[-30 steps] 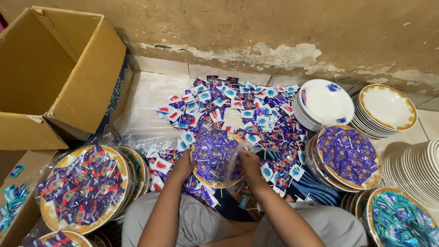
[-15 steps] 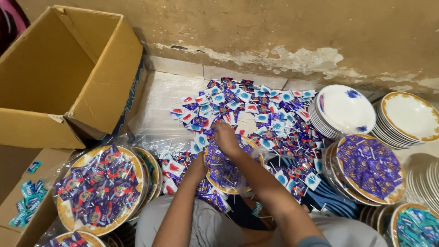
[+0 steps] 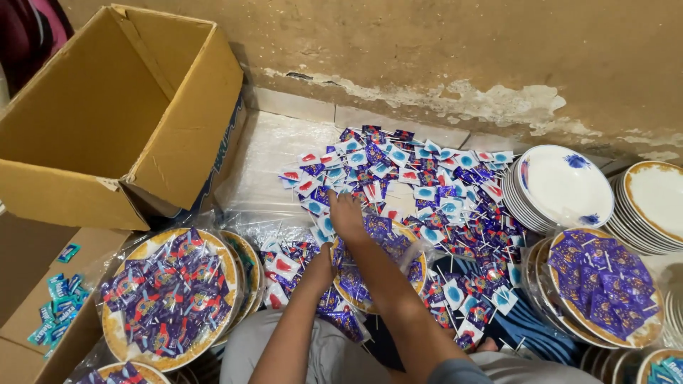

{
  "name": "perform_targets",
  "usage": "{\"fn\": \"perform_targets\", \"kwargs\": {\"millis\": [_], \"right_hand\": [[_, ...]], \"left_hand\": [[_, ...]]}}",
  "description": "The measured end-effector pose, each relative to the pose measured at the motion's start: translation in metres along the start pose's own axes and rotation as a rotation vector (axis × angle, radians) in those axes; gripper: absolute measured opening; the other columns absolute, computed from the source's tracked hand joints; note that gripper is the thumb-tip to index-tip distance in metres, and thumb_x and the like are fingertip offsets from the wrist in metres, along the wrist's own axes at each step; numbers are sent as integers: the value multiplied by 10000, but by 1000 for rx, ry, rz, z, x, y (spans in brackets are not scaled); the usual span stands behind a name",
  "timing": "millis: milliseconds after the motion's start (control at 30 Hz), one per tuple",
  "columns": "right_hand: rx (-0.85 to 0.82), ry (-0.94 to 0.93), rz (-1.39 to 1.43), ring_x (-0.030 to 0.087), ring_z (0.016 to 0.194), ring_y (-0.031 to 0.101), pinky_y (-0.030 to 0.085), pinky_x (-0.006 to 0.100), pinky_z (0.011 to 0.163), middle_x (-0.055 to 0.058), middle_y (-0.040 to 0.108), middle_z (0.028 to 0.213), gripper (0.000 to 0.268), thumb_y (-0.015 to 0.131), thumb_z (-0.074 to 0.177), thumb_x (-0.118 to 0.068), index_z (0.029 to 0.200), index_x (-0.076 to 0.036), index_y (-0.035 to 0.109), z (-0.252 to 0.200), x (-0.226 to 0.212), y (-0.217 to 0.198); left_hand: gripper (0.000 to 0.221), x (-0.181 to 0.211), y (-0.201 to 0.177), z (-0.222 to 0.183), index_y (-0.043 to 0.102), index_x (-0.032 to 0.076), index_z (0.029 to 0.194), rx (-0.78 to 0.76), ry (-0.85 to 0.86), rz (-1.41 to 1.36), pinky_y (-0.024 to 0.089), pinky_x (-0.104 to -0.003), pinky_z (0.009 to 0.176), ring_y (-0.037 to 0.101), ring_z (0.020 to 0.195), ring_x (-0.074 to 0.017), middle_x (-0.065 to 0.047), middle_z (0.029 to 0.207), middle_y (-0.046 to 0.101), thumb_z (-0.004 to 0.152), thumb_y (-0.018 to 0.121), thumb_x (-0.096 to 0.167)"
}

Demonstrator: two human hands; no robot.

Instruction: Arranging small candy packets onto decorative plates on the floor.

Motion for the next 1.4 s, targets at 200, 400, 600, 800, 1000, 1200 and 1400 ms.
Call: {"fn": "perform_targets", "kwargs": {"millis": [200,400,600,800,1000,1200,1400], "right_hand": [[478,-115,-110,329,742,695,527,480,771,146,697,696,318,618,834,0,1150,-40,622,-24,2,-31],[393,285,444,440,801,698,563,515,707,207,679,812,258,647,846,-80,1091,-77,728,-73,64,-142],[122,637,686,337,990,717,559,444,846,102,744,1029,377,823,773,-389,1119,-242,791,-157,224,-150],[-103,816,993,287,573,721,610,426,517,218,695,829,350,800,750,-85,1069,50,752,-247,253,-148],[-118,676,1052,245,543,681,551,371,474,168,682,642,276,818,696,-141,944,-22,801,-245,208,-60],[-55,748,1279,342,516,702,573,420,456,225,656,621,238,784,751,-30,978,32,748,-245,131,-47],[-72,737,1187,322,454,692,596,375,408,268,647,541,137,592,798,49,786,70,728,-238,96,-54]], "left_hand": [[616,5,-1,-9,329,56,1495,-6,5,15,517,-547,975,622,1196,-464,-314,1223,633,932,575,105],[610,9,-3,-15,351,26,1481,3,12,0,509,-559,989,617,1201,-480,-338,1197,643,917,574,82],[612,-7,10,4,354,59,1491,16,18,49,493,-553,1015,606,1220,-480,-336,1211,643,929,587,116],[615,-6,10,1,362,98,1501,35,-7,80,494,-541,1022,610,1226,-460,-317,1207,655,930,588,145],[616,-13,15,7,386,102,1507,60,15,31,487,-542,1032,597,1240,-459,-325,1232,647,928,590,150],[618,-28,24,15,390,96,1513,82,17,35,492,-539,1031,600,1239,-461,-331,1238,642,934,599,153],[610,-31,27,20,386,88,1515,89,38,43,495,-536,1034,600,1237,-464,-333,1233,644,936,571,138]]}}
Point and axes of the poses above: each hand's wrist, its own z-axis towards the middle knuckle, its own y-axis out of the palm, x = y × z, the point moved 4 cm from there along z, towards the middle knuckle
